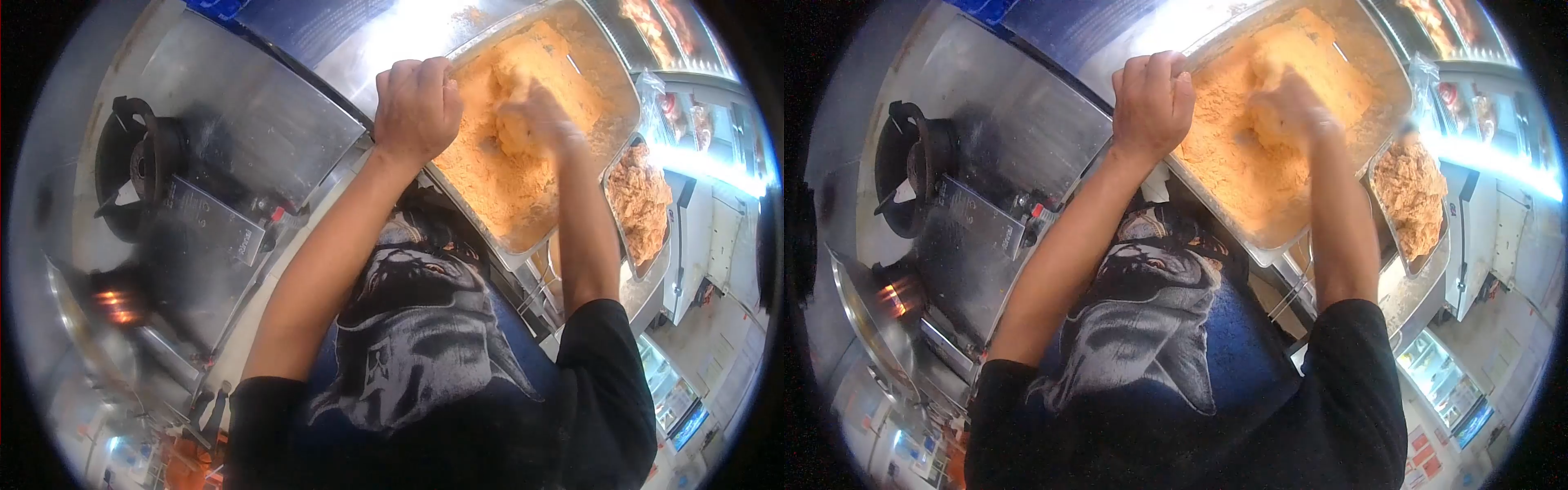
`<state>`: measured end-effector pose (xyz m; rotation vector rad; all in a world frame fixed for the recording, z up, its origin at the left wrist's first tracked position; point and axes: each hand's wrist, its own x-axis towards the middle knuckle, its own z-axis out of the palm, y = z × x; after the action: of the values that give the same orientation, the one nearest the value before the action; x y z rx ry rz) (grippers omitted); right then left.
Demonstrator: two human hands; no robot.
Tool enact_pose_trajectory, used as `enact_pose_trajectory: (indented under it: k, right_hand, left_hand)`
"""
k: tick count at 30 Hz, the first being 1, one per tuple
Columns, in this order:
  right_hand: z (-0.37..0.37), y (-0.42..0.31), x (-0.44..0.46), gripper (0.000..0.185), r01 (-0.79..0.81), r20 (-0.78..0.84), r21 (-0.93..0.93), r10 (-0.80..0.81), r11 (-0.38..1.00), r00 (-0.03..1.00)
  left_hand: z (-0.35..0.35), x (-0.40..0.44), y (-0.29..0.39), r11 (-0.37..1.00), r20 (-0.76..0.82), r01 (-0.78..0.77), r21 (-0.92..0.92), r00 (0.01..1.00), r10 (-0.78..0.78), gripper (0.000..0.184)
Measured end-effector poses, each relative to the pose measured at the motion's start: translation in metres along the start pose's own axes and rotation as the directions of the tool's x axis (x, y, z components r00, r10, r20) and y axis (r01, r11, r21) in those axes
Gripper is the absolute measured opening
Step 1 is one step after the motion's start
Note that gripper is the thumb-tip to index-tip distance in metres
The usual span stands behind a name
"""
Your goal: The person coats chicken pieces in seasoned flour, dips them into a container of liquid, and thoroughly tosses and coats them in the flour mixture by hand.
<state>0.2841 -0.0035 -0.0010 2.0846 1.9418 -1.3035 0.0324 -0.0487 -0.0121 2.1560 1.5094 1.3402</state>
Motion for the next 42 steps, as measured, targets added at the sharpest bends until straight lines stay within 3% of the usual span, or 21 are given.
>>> enact_pose_trajectory:
  k: [1,3,4,6,10,12,13,14,17,19,20,22,23,25,26,28,30,32,37,40,42]
  right_hand:
    - [-0.010,0.011,0.006,0.118,-0.003,0.006,0.000,0.003,1.000,1.000]
    - [-0.026,0.028,0.024,0.097,-0.100,-0.184,0.229,0.144,0.968,0.972]
    - [-0.023,0.029,0.033,0.097,-0.102,-0.187,0.235,0.148,0.967,0.971]
    - [0.002,0.024,0.053,0.075,-0.052,-0.381,0.114,0.092,0.992,0.920]
    - [0.065,-0.005,0.079,0.057,0.071,-0.202,0.073,-0.055,0.995,0.978]
    - [0.089,-0.043,0.044,0.041,-0.019,-0.433,-0.272,-0.104,0.962,0.895]
    - [0.095,-0.047,0.032,0.027,0.034,-0.461,-0.243,-0.147,0.969,0.875]
    - [0.095,-0.047,0.028,0.027,0.035,-0.462,-0.243,-0.147,0.969,0.875]
    - [0.070,-0.033,0.020,0.035,0.073,-0.405,-0.207,-0.154,0.975,0.901]
    - [0.038,-0.017,0.019,0.052,0.093,-0.273,0.106,-0.061,0.990,0.960]
    - [0.018,-0.018,0.012,0.052,0.093,-0.269,0.102,-0.063,0.990,0.961]
    - [-0.026,-0.021,-0.013,0.083,-0.037,0.005,0.147,0.037,0.988,0.999]
    - [-0.030,-0.010,-0.017,0.083,-0.042,-0.005,0.146,0.043,0.988,0.999]
    - [-0.018,0.014,-0.018,0.107,-0.120,0.011,0.154,0.120,0.981,0.993]
    - [0.001,0.030,-0.014,0.107,-0.118,0.010,0.152,0.118,0.981,0.993]
    - [0.041,0.058,-0.008,0.122,0.105,-0.090,-0.164,-0.121,0.981,0.989]
    - [0.056,0.021,-0.028,0.123,0.079,-0.088,-0.178,-0.096,0.981,0.992]
    - [0.071,-0.011,-0.036,0.121,0.070,-0.105,-0.298,-0.106,0.952,0.989]
    - [0.082,-0.045,-0.053,0.126,-0.045,-0.022,-0.536,0.039,0.843,0.999]
    - [0.080,-0.033,-0.064,0.123,0.072,0.079,-0.628,-0.029,0.775,0.996]
    - [0.094,-0.011,-0.055,0.120,0.118,-0.089,-0.621,-0.219,0.775,0.972]
  left_hand:
    - [-0.001,0.000,0.000,1.000,0.004,0.005,0.000,1.000,-0.005,0.030]
    - [-0.001,0.001,0.001,1.000,0.039,0.004,0.018,0.999,-0.005,0.029]
    - [0.000,0.002,0.001,1.000,0.043,-0.002,0.016,0.999,0.001,0.029]
    - [0.000,0.001,0.000,0.999,0.061,0.020,0.029,0.998,-0.021,0.029]
    - [0.001,0.001,0.000,1.000,0.027,-0.005,0.026,1.000,0.004,0.028]
    - [0.001,0.001,0.000,1.000,0.046,0.006,0.024,0.999,-0.007,0.028]
    - [0.002,0.002,-0.001,1.000,0.043,0.002,0.023,0.999,-0.003,0.028]
    - [0.001,0.001,0.000,1.000,0.044,0.006,0.020,0.999,-0.007,0.027]
    - [0.000,0.000,0.000,1.000,0.045,0.008,0.011,0.999,-0.008,0.027]
    - [-0.001,0.002,0.000,1.000,0.042,0.018,0.008,0.999,-0.018,0.028]
    - [-0.002,0.002,0.001,1.000,0.036,0.013,0.014,0.999,-0.014,0.028]
    - [-0.002,0.001,0.003,1.000,0.040,-0.004,0.005,0.999,0.004,0.029]
    - [-0.001,0.001,0.002,1.000,0.049,-0.001,0.020,0.999,0.000,0.029]
    - [-0.001,0.000,0.001,0.999,0.056,0.006,0.037,0.998,-0.008,0.030]
    - [0.000,0.000,0.001,1.000,0.045,-0.003,0.015,0.999,0.002,0.030]
    - [-0.001,0.003,-0.001,1.000,0.025,-0.002,0.001,1.000,0.002,0.029]
    - [-0.001,0.002,0.002,1.000,0.043,0.013,-0.005,0.999,-0.013,0.029]
    - [0.001,0.002,0.002,1.000,0.036,0.007,-0.016,0.999,-0.007,0.028]
    - [-0.002,0.001,0.003,1.000,0.044,0.000,0.002,0.999,0.000,0.028]
    - [-0.002,-0.001,0.002,1.000,0.038,0.021,-0.014,0.999,-0.021,0.028]
    - [-0.003,0.001,0.003,1.000,0.026,0.008,-0.003,1.000,-0.008,0.028]
